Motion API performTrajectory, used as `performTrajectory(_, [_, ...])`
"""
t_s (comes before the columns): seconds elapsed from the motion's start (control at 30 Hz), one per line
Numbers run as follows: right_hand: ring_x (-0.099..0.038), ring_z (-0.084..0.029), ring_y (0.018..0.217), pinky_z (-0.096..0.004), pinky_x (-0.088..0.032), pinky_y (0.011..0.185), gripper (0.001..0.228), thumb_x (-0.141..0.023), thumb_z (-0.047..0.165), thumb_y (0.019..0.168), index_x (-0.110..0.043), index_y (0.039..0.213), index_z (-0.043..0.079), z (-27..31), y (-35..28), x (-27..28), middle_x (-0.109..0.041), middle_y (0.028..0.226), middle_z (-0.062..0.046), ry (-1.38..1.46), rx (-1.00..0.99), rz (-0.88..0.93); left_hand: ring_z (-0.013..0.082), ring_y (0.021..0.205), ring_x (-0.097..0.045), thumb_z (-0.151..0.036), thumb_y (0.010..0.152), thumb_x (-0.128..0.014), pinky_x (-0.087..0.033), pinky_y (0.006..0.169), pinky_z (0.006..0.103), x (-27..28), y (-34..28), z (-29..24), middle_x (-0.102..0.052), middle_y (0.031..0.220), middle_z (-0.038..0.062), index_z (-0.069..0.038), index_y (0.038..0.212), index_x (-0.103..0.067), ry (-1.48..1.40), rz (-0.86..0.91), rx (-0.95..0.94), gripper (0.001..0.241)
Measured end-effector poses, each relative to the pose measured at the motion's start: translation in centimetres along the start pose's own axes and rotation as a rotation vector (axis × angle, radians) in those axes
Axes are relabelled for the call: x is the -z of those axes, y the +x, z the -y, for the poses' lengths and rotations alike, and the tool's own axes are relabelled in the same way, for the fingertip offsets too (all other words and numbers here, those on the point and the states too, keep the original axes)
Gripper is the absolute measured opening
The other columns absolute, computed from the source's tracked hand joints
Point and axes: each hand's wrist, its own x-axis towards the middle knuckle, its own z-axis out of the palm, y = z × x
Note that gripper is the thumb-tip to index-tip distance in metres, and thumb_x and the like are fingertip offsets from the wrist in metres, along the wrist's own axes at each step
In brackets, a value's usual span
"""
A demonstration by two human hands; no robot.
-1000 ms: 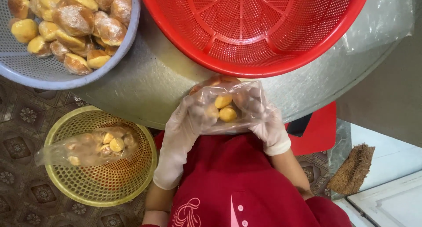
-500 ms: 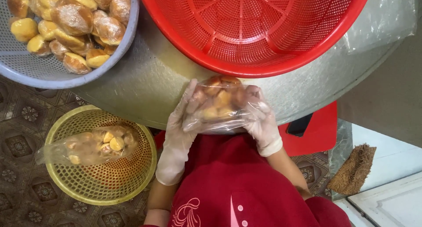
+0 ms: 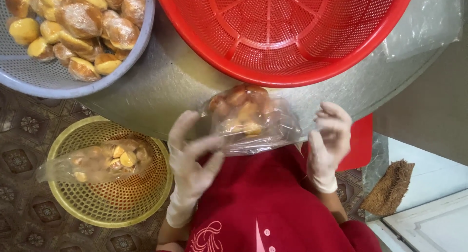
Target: Packing small pastries from a red basket into a clear plastic bag on a metal table.
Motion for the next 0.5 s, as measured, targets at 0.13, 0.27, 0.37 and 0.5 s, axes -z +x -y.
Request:
performTrajectory(0.13, [-0.039,-0.035,0.120,-0.051,-0.035,0.103,0.011,-0.075,0.027,0.076,-0.073,0.087,0.030,4.4,2.2,-1.7,-0.040,0.137,-0.016,-0.417,0.431,0.253,0.0381,0.126,-0.043,-0.039,0.083,-0.064,-0.026,0.109,0.0546,-2.9,0.2,-0.8,-0.056,0.128,0.001,-0.048,0.103,-0.062,0.389,0.000,-0.341,0.021])
performTrajectory(0.27, [-0.038,-0.035,0.126,-0.048,-0.035,0.103,0.032,-0.069,0.012,0.082,-0.068,0.110,0.027,3.5,2.4,-2.5,-0.031,0.149,-0.013,-0.465,0.321,0.420,0.0352,0.135,-0.031,-0.026,0.083,-0.068,-0.028,0.106,0.0509,-5.3,-0.9,1.5,-0.047,0.139,0.002,-0.030,0.098,-0.063,0.456,0.000,-0.316,0.017])
performTrajectory(0.37, [-0.058,-0.024,0.087,-0.033,-0.049,0.065,0.027,-0.064,-0.003,0.078,-0.071,0.096,0.016,3.0,2.2,-2.2,-0.054,0.133,-0.007,-0.595,0.180,0.338,0.0343,0.107,-0.046,-0.028,0.079,-0.073,-0.046,0.091,0.0471,-4.7,-1.4,1.0,-0.047,0.116,0.010,-0.029,0.130,-0.053,0.409,0.073,0.185,0.054])
performTrajectory(0.5, [-0.057,-0.019,0.094,-0.031,-0.051,0.078,0.065,-0.056,-0.010,0.077,-0.058,0.123,0.037,2.8,2.2,-1.5,-0.048,0.136,-0.003,-0.688,0.071,0.417,0.0333,0.098,-0.057,-0.029,0.088,-0.062,-0.047,0.086,0.0416,-4.6,-0.8,0.4,-0.053,0.107,0.016,-0.027,0.134,-0.045,0.285,0.031,0.492,0.049])
